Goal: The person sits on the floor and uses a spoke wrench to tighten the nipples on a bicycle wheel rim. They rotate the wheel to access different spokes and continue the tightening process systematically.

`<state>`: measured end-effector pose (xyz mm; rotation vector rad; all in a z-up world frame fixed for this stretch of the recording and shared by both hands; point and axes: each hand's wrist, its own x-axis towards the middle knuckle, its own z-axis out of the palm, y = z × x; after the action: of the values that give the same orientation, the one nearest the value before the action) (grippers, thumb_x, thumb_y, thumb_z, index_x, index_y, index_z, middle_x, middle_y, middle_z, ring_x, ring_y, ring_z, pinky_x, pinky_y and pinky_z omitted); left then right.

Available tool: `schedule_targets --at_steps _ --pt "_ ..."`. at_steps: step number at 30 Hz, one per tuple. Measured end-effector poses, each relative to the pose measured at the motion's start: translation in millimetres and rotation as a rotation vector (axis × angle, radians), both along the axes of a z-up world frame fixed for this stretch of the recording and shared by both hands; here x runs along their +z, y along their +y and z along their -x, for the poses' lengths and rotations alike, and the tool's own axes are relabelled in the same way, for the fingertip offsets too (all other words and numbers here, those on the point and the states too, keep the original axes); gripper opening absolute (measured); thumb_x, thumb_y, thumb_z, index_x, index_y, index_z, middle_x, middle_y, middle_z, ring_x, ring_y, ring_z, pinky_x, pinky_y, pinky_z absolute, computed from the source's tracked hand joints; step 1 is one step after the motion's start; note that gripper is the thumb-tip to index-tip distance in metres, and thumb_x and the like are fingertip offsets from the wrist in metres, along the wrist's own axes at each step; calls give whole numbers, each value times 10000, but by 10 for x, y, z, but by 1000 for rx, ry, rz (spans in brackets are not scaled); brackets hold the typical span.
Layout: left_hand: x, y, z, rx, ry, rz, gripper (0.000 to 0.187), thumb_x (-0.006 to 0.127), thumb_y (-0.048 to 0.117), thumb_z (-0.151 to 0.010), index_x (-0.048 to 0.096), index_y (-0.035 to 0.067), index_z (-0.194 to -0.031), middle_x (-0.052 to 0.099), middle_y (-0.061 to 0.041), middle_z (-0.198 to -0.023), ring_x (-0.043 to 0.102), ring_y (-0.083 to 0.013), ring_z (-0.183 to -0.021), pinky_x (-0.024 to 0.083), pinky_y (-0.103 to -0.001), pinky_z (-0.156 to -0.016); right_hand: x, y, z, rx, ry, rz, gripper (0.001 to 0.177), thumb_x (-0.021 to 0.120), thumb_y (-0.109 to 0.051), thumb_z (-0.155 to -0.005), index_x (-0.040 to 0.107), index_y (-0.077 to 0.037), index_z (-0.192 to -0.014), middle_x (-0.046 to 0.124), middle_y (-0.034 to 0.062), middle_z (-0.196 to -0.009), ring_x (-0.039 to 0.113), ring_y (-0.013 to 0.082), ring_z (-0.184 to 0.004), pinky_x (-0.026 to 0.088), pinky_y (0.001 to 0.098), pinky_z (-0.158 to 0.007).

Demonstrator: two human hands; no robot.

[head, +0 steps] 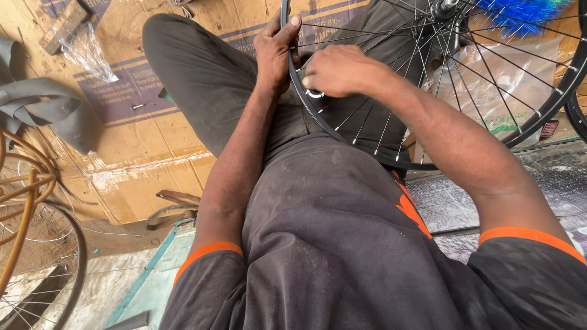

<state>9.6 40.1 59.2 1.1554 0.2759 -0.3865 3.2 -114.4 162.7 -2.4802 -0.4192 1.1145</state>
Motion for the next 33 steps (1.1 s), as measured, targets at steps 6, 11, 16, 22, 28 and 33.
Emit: schedule_targets --at_steps 6,11,16,22,28,33 --pt "0 -7 17 -5 42 -25 409 763 277 -989 713 -22 -1264 529 18 -672 465 -72 -503 389 -257 -445 80 -170 136 -7 -20 -76 305 592 -361 -1004 767 -111 -1018 750 143 -879 710 359 -872 524 530 -832" --pt "26 -36 -23 5 53 -21 421 747 281 -988 703 -5 -1293 537 17 -669 467 -71 -494 389 -250 -434 130 -123 10 46 -57 67 295 617 -335 -970 772 -85 -977 728 170 -923 680 387 -910 511 558 -800" --pt "20 1 -22 3 15 -44 440 733 301 -1002 682 30 -1345 519 15 -655 461 -63 -493 397 -245 -437 135 -438 65 -58 -259 -411 184 691 -197 -981 737 -31 -1043 724 160 -973 701 340 -923 551 470 -853" --pt "-140 -40 -9 16 24 -71 524 613 500 -1032 729 -10 -1060 538 -11 -662 481 -76 -488 399 -261 -427 -94 -484 278 -7 -619 -403 180 761 -73 -935 685 22 -1069 701 148 -996 699 302 -866 576 404 -819" --pt "-213 -30 -7 12 -19 -129 559 588 556 -1058 670 11 -963 520 -6 -677 463 -73 -517 396 -281 -431 -115 -264 276 -15 -543 -404 118 667 33 -977 683 33 -1094 684 141 -947 699 274 -817 590 371 -761" --pt "-81 -32 -43 23 13 -20 522 643 528 -983 733 61 -1199 510 -12 -657 455 -82 -529 400 -271 -455 -72 -213 273 -91 -567 -565 139 709 -33 -963 689 31 -1085 718 154 -1016 721 302 -888 595 390 -800"
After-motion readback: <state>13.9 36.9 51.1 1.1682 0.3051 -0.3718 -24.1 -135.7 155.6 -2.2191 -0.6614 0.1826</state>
